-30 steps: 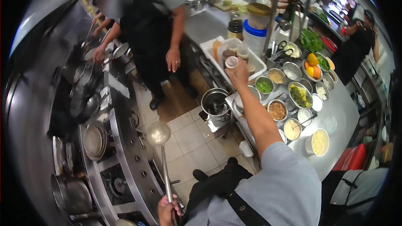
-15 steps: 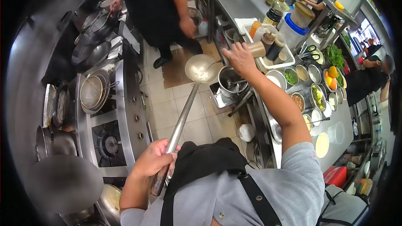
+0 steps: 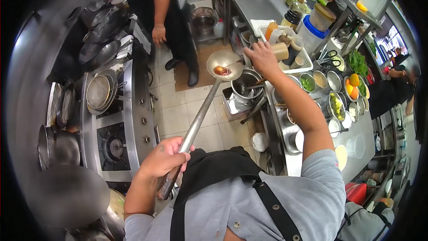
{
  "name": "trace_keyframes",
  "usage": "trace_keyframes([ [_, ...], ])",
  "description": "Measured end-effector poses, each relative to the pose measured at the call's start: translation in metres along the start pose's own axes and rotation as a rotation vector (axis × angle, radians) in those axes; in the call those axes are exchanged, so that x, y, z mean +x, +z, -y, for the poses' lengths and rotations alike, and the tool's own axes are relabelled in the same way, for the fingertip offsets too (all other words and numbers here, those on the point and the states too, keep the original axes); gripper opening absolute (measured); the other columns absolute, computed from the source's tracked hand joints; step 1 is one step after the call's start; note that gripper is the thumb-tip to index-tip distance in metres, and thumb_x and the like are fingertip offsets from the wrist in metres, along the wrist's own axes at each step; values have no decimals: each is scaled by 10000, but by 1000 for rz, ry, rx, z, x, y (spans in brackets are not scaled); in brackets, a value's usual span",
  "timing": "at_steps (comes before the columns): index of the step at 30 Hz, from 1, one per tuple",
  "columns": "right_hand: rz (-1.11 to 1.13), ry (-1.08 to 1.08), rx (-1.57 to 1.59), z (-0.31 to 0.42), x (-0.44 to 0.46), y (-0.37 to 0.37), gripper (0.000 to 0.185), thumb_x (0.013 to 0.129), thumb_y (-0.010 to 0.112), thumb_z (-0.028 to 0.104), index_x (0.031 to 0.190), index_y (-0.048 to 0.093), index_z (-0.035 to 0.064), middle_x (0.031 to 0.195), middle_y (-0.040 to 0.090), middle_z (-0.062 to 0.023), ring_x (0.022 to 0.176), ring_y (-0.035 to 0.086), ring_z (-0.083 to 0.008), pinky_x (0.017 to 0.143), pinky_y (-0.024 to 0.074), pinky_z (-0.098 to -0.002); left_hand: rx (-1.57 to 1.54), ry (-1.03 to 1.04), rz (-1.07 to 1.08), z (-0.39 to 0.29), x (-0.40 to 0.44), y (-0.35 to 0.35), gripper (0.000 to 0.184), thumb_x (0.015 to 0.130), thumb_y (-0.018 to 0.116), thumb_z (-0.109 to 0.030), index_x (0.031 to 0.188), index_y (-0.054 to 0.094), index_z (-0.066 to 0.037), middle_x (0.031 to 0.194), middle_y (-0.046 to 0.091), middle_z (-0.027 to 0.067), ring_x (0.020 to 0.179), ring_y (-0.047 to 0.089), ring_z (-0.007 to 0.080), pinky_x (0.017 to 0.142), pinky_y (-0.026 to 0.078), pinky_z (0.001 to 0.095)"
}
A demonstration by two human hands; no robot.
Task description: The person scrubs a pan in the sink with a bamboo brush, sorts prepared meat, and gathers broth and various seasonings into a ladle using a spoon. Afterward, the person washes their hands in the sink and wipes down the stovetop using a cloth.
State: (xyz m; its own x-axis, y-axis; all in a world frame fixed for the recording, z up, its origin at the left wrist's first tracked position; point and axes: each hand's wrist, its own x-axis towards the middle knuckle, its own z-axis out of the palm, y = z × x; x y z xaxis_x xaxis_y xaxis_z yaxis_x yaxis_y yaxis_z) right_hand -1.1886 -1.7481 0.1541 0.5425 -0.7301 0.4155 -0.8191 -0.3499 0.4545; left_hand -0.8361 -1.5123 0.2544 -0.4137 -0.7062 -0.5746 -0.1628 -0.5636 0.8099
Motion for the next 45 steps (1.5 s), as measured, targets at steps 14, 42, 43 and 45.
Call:
trace_keyframes([
  [14, -558, 905, 820, -90, -52, 81, 569, 579, 804, 213, 1083, 604, 41, 1042, 632, -160, 989, 568, -360, 913, 405, -437, -474, 164, -131, 70, -55, 53, 299, 799, 532, -6, 1092, 496, 37, 644, 544, 50, 491, 529, 112, 449, 481, 254],
  [42, 1771, -488, 1918, 572, -65, -304, 236, 795, 516, 57, 1023, 494, 0, 714, 544, -73, 531, 570, -180, 485, 484, -288, -822, 836, -1373, 374, -172, -56, 256, 947, 519, -144, 1142, 458, 11, 1142, 583, 176, 1019, 581, 177, 912, 453, 318],
  [43, 1779, -492, 1899, 575, -65, -305, 236, 795, 516, 57, 1023, 494, 0, 714, 544, -73, 531, 570, -180, 485, 484, -288, -751, 754, -1364, 384, -172, -62, 288, 948, 519, -161, 1169, 452, 12, 1160, 580, 160, 1045, 564, 177, 920, 446, 320],
  [45, 1451, -647, 1722, 581, -62, -306, 250, 781, 513, 95, 1005, 490, -14, 684, 518, -62, 473, 527, -155, 435, 430, -287, -432, 486, -1436, 400, -181, -68, 358, 929, 550, -205, 1196, 456, 14, 1167, 575, 146, 1086, 543, 217, 925, 434, 352],
])
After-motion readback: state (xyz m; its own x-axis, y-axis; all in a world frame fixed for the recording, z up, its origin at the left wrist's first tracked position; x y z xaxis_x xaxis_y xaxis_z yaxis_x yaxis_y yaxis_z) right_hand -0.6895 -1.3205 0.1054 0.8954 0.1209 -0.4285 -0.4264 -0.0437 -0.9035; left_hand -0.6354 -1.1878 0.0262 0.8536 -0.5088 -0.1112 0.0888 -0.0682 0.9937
